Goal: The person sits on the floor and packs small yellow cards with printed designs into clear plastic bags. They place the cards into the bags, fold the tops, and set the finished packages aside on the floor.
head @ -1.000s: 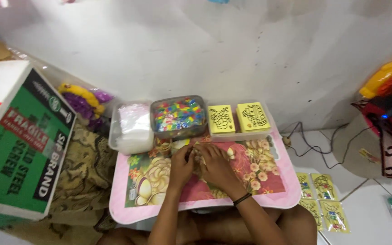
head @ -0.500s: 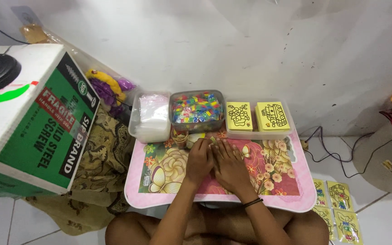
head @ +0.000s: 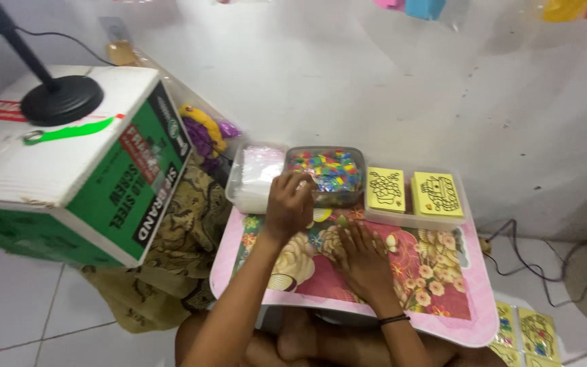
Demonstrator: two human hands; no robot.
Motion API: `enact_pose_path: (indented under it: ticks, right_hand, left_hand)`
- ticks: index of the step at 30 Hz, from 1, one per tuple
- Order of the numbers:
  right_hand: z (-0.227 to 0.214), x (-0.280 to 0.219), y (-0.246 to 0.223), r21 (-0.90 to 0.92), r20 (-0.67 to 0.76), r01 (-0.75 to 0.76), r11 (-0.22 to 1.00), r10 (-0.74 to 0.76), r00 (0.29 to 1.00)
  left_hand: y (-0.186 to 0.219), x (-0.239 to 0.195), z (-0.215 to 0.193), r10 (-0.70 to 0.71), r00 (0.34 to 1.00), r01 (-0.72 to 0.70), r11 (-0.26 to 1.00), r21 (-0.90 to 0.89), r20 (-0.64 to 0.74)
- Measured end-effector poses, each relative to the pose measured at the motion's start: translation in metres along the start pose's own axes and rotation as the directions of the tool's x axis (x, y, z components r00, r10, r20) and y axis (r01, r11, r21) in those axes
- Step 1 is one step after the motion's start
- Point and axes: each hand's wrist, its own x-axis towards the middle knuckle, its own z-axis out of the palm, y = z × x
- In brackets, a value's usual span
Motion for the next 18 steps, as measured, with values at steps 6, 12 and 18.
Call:
enact_pose_path:
  ticks: [6, 12, 18]
  right_hand:
    - [0.013, 0.002, 0.005, 0.056, -0.163, 0.073, 0.996, -0.063, 0.985]
    - [0.009, 0.003, 0.004, 0.043, -0.148, 0.061, 0.997, -0.054, 0.988]
    - [0.002, 0.003, 0.003, 0.145, -0.028, 0.027, 0.989, -0.023, 0.999]
  left_hand:
    - [-0.063, 0.013, -0.038, -0.077, 0.926, -0.031, 0.96, 0.279, 0.37]
    - [-0.098, 0.013, -0.051, -0.47, 0.172, 0.121, 0.882, 0.455, 0.866]
    - [-0.11, -0.001, -0.045, -0.463, 0.19, 0.109, 0.886, 0.45, 0.866]
